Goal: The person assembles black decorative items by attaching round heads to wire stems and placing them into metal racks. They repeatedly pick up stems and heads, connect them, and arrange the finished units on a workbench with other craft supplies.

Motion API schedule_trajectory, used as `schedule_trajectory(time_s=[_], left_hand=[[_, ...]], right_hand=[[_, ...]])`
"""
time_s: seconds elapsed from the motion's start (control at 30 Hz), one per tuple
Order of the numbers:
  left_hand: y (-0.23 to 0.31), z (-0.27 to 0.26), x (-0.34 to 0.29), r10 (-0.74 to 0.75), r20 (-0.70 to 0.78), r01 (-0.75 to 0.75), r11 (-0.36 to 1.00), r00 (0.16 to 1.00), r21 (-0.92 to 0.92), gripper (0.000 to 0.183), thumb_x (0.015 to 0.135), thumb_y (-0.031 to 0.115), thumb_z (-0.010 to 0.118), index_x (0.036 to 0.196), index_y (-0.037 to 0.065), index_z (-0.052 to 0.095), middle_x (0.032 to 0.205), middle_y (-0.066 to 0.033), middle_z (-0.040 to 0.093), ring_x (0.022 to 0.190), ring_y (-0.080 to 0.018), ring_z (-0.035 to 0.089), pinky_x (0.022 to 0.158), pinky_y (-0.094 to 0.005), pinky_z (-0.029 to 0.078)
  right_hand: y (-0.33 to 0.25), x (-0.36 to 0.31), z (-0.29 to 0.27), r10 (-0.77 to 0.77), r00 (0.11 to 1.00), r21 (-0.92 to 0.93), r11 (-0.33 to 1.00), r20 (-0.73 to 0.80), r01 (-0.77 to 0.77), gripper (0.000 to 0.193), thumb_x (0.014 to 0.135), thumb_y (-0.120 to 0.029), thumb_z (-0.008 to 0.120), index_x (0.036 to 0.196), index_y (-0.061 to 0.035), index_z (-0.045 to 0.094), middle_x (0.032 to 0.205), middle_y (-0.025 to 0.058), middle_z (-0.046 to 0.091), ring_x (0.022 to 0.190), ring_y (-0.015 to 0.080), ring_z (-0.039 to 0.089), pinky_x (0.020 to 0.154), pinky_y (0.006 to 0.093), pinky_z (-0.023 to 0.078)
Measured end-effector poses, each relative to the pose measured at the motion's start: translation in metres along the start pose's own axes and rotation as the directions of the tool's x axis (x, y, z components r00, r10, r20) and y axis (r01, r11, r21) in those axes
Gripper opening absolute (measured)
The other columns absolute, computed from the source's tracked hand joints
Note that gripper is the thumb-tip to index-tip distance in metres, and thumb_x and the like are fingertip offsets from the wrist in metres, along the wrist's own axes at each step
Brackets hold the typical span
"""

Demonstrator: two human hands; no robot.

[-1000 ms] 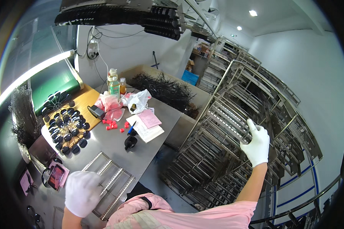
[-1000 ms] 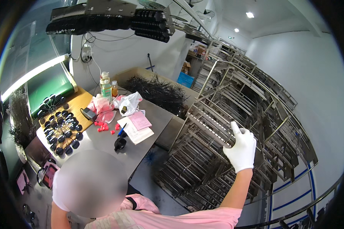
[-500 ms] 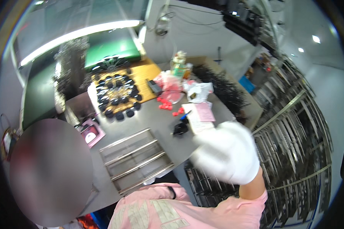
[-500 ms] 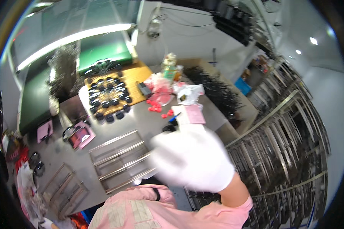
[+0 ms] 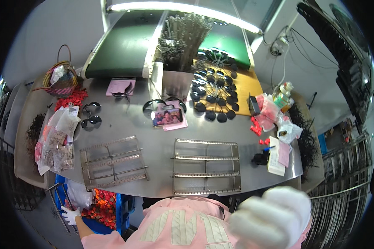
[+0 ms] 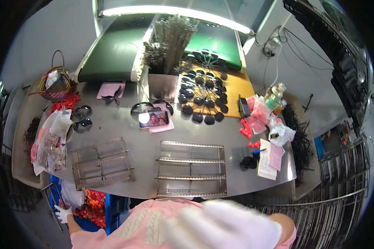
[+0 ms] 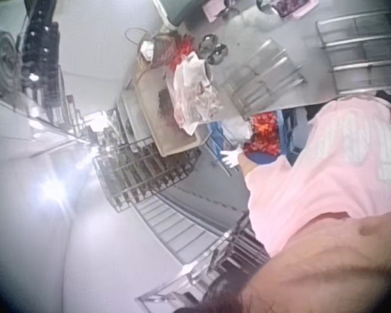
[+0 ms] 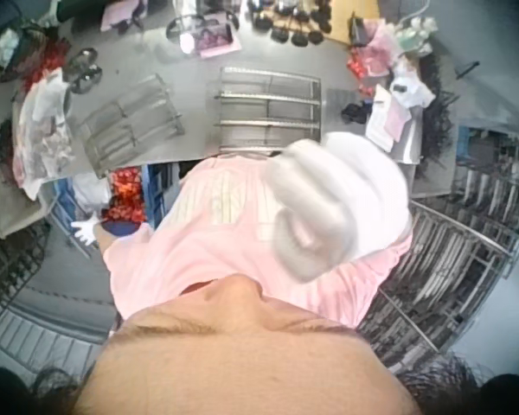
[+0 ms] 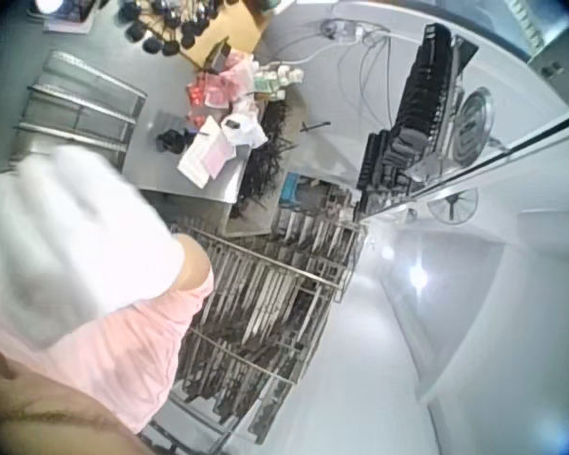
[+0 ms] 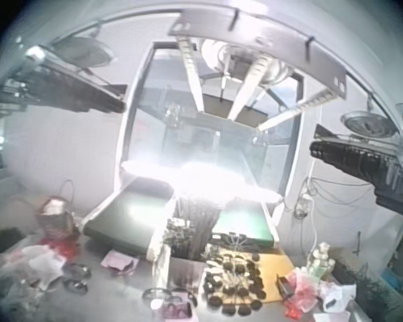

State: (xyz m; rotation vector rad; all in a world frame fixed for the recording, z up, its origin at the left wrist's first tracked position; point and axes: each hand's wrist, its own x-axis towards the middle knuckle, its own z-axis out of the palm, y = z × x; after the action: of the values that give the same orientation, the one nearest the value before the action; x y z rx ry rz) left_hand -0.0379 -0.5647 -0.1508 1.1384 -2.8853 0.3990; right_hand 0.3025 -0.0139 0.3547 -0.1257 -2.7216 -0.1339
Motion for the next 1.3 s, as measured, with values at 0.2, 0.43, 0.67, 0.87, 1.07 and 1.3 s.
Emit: schedule_trajectory(time_s=[0.2,0.43,0.67,0.87,1.07,1.3], left_hand=[[-0.012,-0.022,0.025,0.106,0.211,-0.089,0.992,0.972,-0.092,0.107,0.07,0.03,0.091,0.158,0.028,0.031,0.139,-0.0161,0.06,0.125,-0.0351,0.062,0.104,-0.0504,0.051],[-0.013,-0.118,-0.004,0.19,-0.27,-0.261,0.931,0.944,-0.255,0.083,0.064,0.019,0.08,0.143,0.017,0.053,0.114,-0.0186,0.067,0.105,-0.0392,0.066,0.09,-0.0506,0.054],[0.027,-0.323,-0.169,0.625,-0.701,-0.937,0.284,0.343,-0.205,0.077,0.061,0.01,0.077,0.135,0.003,0.055,0.102,-0.0199,0.061,0.098,-0.0417,0.059,0.082,-0.0498,0.046],[0.119,-0.449,-0.347,0.697,-0.587,-0.761,-0.617,-0.412,-0.199,0.073,0.057,0.034,0.09,0.113,-0.001,0.058,0.095,-0.0163,0.059,0.095,-0.0369,0.057,0.081,-0.0468,0.042],[0.127,-0.488,-0.49,0.192,-0.657,-0.21,-0.976,-0.729,-0.053,0.035,0.075,0.013,0.075,0.107,0.006,0.066,0.099,-0.0083,0.062,0.088,-0.0299,0.062,0.075,-0.043,0.049],[0.147,-0.474,-0.539,-0.162,-0.885,0.13,-0.985,-0.436,0.117,0.042,0.072,0.004,0.073,0.113,0.009,0.066,0.111,-0.0083,0.064,0.098,-0.0299,0.065,0.08,-0.0407,0.051]], right_hand=[[0.069,-0.024,0.066,-0.044,0.998,0.088,0.995,0.049,0.04,0.037,0.071,-0.011,0.077,0.106,-0.0103,0.064,0.1,0.0061,0.067,0.088,0.0264,0.065,0.085,0.0422,0.052],[0.085,-0.029,0.117,-0.05,0.994,0.338,0.941,0.093,0.016,0.038,0.081,-0.011,0.074,0.116,-0.0099,0.062,0.097,0.007,0.068,0.092,0.03,0.065,0.087,0.0419,0.052],[-0.021,0.028,0.188,-0.372,0.922,0.472,0.797,-0.11,0.378,0.038,0.076,-0.017,0.068,0.113,-0.0112,0.061,0.121,0.0121,0.061,0.115,0.0318,0.06,0.101,0.0448,0.044],[-0.008,0.012,0.188,-0.023,0.992,-0.16,0.987,-0.126,0.002,0.069,0.084,-0.023,0.063,0.15,-0.0106,0.045,0.123,0.0183,0.063,0.111,0.0335,0.061,0.097,0.0441,0.043],[0.081,-0.129,0.075,0.41,0.909,0.149,0.906,-0.08,-0.396,0.088,0.064,-0.034,0.086,0.141,-0.0093,0.052,0.072,0.0109,0.061,0.062,0.0337,0.063,0.055,0.0453,0.046],[-0.005,-0.255,-0.123,0.785,0.459,-0.563,0.173,-0.416,-0.808,0.095,0.049,-0.007,0.083,0.141,-0.0124,0.061,0.117,0.0143,0.062,0.106,0.0339,0.057,0.097,0.0441,0.046]])
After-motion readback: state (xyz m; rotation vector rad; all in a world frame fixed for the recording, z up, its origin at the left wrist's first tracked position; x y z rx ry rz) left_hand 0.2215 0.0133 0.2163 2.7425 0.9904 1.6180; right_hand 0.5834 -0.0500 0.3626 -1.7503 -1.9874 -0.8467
